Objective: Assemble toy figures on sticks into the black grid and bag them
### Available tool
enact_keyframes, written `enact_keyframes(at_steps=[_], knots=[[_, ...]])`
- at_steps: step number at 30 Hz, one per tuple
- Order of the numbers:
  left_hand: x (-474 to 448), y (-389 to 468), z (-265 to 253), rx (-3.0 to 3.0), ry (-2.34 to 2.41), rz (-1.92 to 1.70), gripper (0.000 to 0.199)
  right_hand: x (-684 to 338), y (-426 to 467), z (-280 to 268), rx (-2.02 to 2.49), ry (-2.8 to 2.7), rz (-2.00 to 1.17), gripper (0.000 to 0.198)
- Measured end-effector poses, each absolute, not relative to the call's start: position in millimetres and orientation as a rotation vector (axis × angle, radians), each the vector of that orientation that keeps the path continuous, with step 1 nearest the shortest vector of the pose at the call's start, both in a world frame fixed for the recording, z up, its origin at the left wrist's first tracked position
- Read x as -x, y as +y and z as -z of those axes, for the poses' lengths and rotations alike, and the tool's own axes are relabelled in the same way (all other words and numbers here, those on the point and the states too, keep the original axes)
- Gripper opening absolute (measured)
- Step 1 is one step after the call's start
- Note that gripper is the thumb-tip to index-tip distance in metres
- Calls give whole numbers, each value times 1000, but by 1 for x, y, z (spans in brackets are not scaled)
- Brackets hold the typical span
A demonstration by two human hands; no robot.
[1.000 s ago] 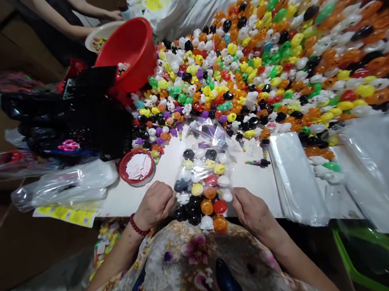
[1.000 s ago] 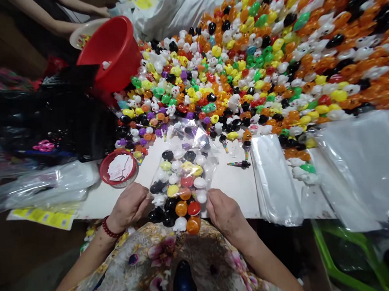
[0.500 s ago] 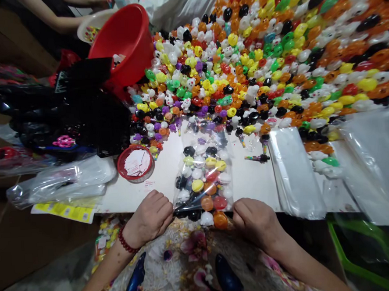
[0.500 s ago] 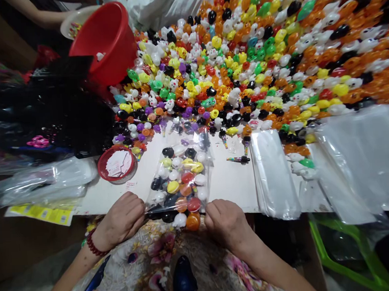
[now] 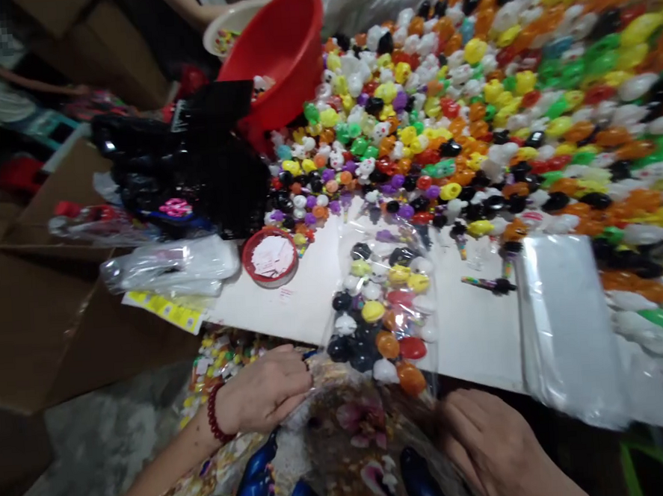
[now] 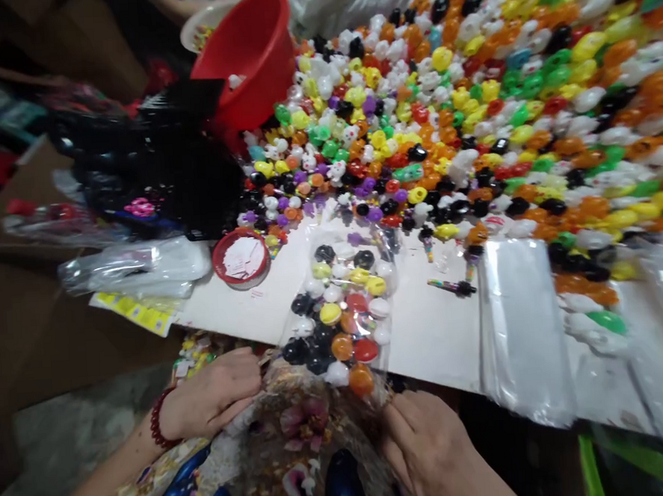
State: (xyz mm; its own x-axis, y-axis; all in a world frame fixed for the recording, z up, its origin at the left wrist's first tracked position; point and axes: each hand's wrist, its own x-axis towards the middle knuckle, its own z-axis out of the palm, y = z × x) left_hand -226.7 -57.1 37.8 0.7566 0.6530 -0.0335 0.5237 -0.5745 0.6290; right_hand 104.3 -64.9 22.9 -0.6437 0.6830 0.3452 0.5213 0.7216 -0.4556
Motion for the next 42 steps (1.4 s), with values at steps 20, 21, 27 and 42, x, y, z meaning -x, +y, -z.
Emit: enact_keyframes(at_steps=[20, 21, 27, 42], knots=[[246, -21, 78, -1419, 2179, -871, 24, -83, -72, -17, 1161, -2177, -457, 15], [242, -25, 72, -1349, 2107, -926, 22, -82, -73, -16, 1199, -2136, -467, 15], [214, -60, 11, -1175, 1606, -1179, 34, -73, -74, -11, 1209, -2120, -444, 28], [149, -69, -32, -2301, 787, -611, 24, -40, -51, -15, 1187, -1981, -347, 30]])
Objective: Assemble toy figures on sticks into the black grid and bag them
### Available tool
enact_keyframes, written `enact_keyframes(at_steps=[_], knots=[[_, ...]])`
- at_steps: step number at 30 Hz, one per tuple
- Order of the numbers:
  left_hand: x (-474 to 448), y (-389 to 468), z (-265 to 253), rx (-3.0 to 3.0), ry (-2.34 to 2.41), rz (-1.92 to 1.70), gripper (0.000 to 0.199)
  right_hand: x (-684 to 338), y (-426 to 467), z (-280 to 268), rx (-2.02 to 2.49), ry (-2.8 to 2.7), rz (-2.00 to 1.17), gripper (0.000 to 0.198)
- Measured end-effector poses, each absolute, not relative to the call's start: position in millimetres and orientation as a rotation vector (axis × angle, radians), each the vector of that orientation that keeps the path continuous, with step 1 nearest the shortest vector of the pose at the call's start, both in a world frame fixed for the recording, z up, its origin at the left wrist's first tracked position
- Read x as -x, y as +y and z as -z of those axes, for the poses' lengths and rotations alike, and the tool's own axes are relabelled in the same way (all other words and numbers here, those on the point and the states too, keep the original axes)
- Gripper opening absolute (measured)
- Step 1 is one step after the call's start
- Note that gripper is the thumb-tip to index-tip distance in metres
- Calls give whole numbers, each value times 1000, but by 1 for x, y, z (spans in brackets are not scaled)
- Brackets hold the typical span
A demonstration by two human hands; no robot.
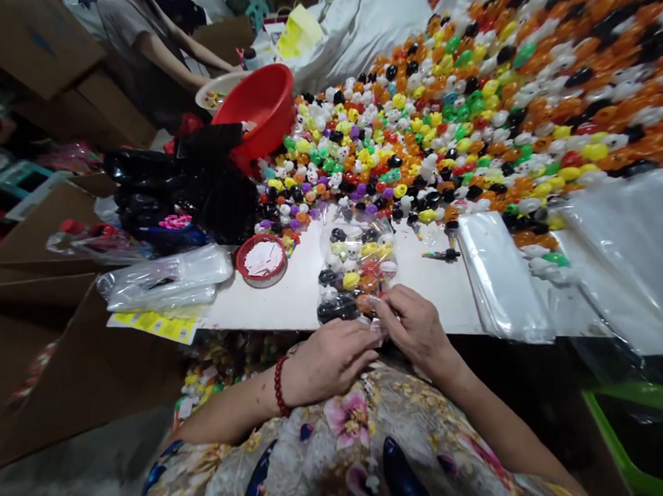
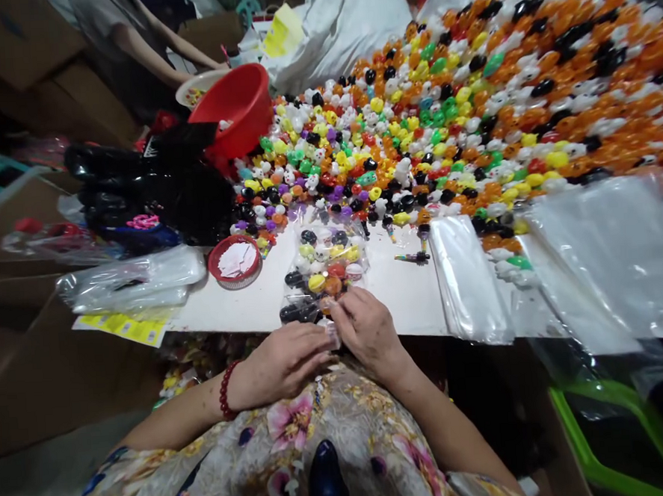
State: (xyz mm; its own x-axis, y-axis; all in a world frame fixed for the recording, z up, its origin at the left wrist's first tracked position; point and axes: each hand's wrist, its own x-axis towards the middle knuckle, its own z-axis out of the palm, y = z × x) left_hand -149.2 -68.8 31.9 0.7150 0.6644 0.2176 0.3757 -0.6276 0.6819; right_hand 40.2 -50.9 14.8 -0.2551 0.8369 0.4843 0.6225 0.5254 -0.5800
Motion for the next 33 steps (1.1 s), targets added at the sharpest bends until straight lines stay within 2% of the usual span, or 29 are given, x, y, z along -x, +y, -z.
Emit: enact_keyframes(at_steps=[8, 13, 20, 26, 28, 31, 33], knots=[[153, -92, -28, -2276, 1144, -648, 48, -47, -74, -21, 1084, -2139, -21, 16], [148, -90, -25, -2283, 1193, -394, 71, -44, -75, -21, 991, -2147, 33, 13], [138, -79, -20, -2304, 1376, -124, 89, -38, -76, -19, 839, -2215, 14, 20], [145, -82, -27, -2472, 1485, -129, 73, -36, -77, -19, 822, -2258, -17, 17], [155, -85, -33, -2552, 1384, -258, 60, -37, -78, -18, 835, -2272, -23, 19], [173, -91, -40, -2615, 1145, -454, 28, -40, -79, -17, 856, -2283, -21, 17], [183, -93, -40, -2618, 1178, -584, 13, -44, -80, -18, 856, -2293, -13, 16]])
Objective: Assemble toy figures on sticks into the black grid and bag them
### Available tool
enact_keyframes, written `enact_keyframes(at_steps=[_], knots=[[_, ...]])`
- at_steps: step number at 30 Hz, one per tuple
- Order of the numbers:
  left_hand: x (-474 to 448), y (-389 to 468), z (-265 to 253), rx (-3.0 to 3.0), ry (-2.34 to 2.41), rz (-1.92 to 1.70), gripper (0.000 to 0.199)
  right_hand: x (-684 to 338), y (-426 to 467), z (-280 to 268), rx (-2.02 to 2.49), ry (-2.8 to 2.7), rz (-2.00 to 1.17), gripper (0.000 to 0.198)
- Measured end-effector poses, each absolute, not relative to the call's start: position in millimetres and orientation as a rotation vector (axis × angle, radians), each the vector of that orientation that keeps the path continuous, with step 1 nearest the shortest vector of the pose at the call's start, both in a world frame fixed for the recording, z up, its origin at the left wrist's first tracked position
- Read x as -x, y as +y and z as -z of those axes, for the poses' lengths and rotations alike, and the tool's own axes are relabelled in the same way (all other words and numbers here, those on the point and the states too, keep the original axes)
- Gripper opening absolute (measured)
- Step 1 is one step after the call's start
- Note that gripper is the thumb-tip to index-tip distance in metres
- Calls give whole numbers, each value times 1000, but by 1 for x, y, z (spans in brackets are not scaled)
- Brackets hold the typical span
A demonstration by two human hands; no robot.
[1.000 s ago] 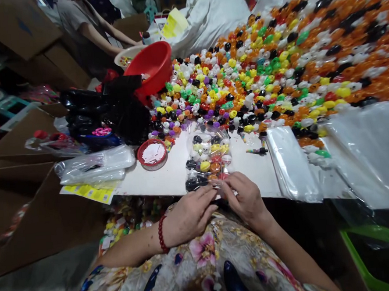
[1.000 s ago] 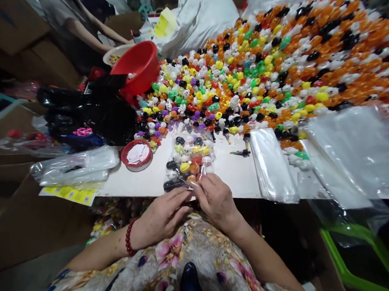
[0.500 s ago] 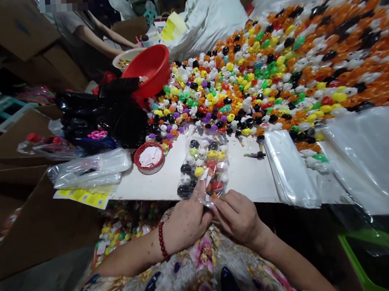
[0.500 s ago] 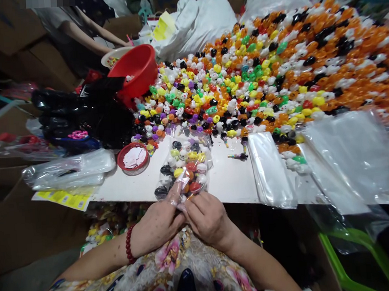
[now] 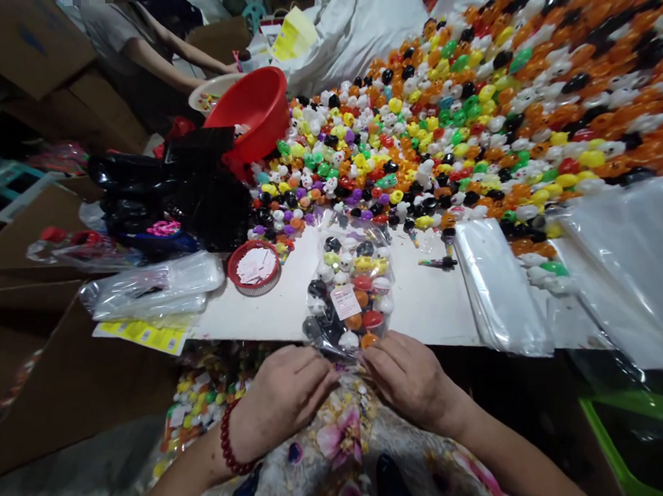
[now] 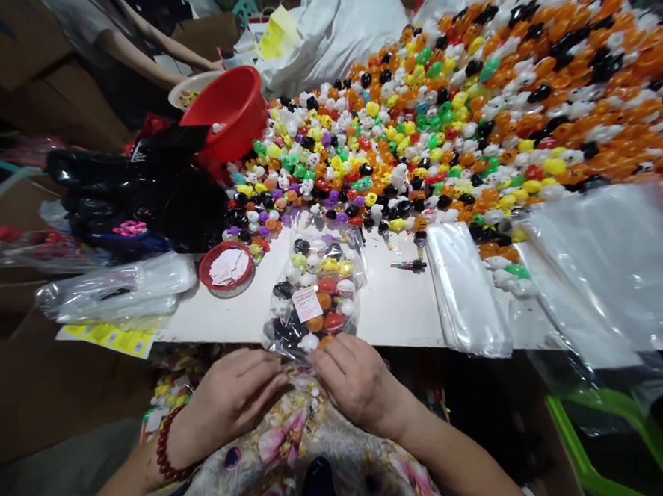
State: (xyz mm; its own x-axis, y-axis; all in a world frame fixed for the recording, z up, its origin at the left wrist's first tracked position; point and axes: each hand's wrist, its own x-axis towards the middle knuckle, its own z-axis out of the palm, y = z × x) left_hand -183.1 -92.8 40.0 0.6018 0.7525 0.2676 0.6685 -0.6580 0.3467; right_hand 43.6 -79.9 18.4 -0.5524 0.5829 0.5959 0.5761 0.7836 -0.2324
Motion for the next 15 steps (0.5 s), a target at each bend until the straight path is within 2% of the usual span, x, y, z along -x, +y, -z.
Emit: enact_keyframes(at_steps=[1, 3, 5, 8, 10, 11, 14, 15], knots=[[187, -93, -38, -2620, 1266, -650, 13, -45, -80, -20, 851, -2304, -4, 17], [190, -91, -29, -2620, 1495, -743, 28, -47, -78, -23, 829, -2330, 28, 19], [190, -86, -19, -2607, 1672, -682, 36, -48, -75, -28, 805, -2356, 74, 21], [185, -79, -11, -2583, 1773, -448, 27, -48, -67, -37, 811, -2400, 125, 21], [180, -75, -11, -2610, 1770, -389, 29, -47, -60, -45, 849, -2413, 167, 22], [176, -73, -13, -2633, 1762, -408, 35, -47, -56, -50, 872, -2410, 196, 21], [165, -64, -22, -2673, 1768, -539, 72, -45, -42, -64, 926, -2382, 291, 19], [161, -60, -25, -2676, 1776, -572, 79, -44, -38, -69, 929, -2371, 322, 19]])
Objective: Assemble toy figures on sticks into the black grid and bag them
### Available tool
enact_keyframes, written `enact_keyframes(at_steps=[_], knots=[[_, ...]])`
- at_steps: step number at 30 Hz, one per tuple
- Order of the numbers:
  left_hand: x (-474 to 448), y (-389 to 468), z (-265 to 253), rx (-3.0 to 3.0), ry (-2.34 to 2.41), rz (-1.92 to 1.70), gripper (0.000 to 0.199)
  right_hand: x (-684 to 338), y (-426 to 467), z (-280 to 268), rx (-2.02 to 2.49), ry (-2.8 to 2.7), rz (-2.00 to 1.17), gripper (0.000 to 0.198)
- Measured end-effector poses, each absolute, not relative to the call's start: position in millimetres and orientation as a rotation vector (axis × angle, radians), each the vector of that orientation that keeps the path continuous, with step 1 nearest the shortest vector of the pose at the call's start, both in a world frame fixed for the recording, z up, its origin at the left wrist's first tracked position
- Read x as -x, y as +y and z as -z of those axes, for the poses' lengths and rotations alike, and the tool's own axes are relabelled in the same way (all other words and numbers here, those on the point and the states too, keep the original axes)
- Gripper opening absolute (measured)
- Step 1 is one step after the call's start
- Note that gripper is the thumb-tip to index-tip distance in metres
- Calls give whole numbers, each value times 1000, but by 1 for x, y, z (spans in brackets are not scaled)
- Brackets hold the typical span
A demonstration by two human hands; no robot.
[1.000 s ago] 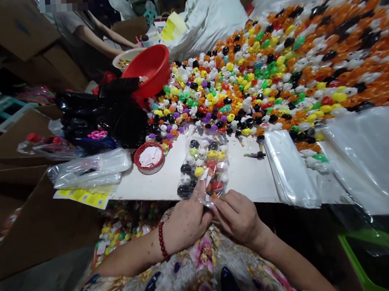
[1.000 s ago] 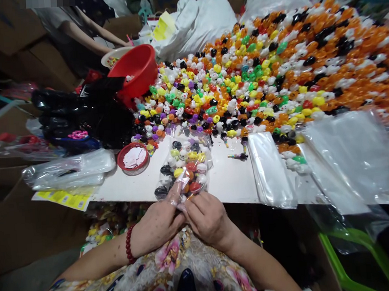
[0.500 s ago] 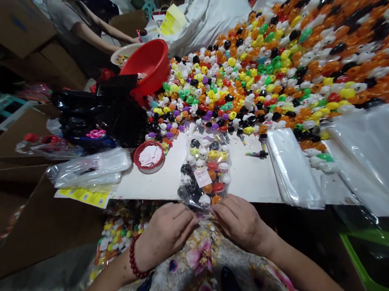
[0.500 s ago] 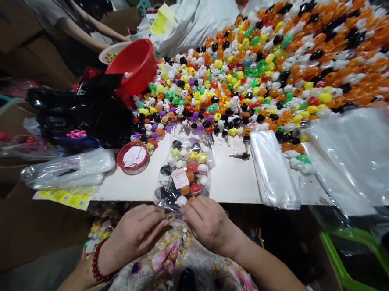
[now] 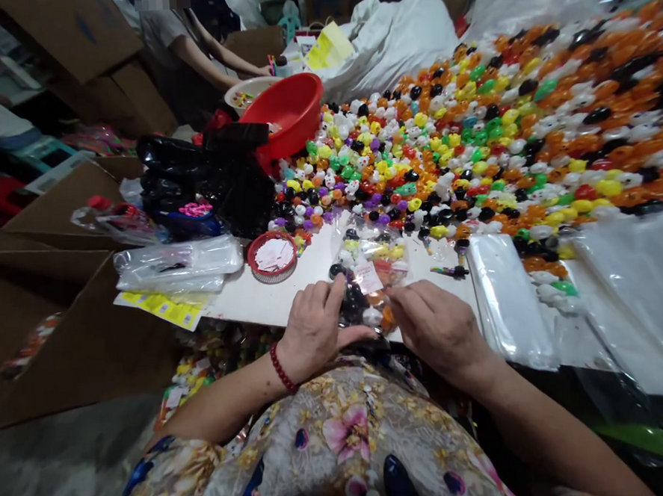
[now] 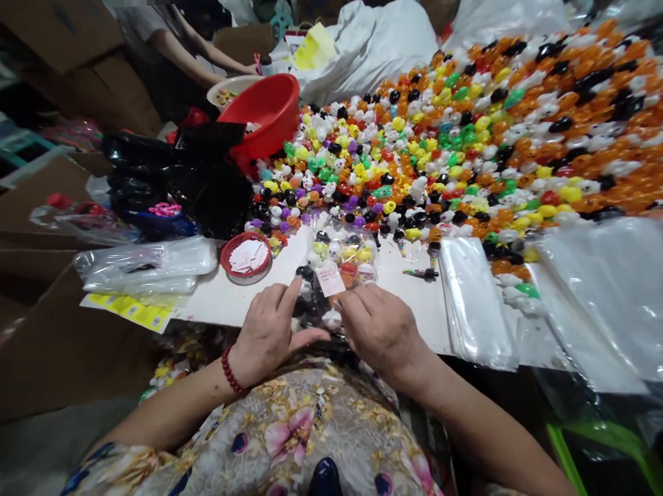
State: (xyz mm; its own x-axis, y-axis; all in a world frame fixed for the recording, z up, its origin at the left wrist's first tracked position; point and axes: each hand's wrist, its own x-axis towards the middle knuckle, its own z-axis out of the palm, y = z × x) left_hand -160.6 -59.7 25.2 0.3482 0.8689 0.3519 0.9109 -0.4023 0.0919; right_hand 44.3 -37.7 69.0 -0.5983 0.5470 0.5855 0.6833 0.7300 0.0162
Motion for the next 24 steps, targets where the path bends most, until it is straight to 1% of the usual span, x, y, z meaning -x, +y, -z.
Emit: enact_keyframes(at_steps=[1, 2, 5, 7, 10, 13, 17, 20, 21, 22, 24], knots=[[156, -54, -29, 2463, -1644, 542, 78, -43, -33, -73, 929, -2362, 351, 20], [153, -48, -33, 2447, -1649, 542, 70, -42, -28, -77, 930, -2350, 382, 20], [145, -27, -51, 2394, -1674, 503, 33, -40, -13, -88, 961, -2315, 476, 20], [144, -14, -68, 2376, -1678, 470, 23, -40, -1, -95, 996, -2295, 532, 20], [149, 0, -97, 2402, -1654, 381, 21, -45, 17, -111, 1038, -2283, 574, 18], [154, 11, -128, 2453, -1637, 309, 27, -49, 34, -130, 1038, -2284, 558, 17], [159, 25, -159, 2402, -1694, 463, 24, -41, 48, -148, 943, -2262, 477, 14], [163, 29, -172, 2407, -1682, 617, 19, -24, 52, -152, 898, -2265, 454, 36], [166, 28, -175, 2413, -1671, 662, 18, -18, 52, -153, 898, -2272, 460, 39], [169, 25, -178, 2412, -1664, 699, 18, -13, 52, -156, 908, -2285, 467, 37], [180, 17, -185, 2388, -1692, 719, 21, -4, 52, -164, 949, -2328, 478, 26]])
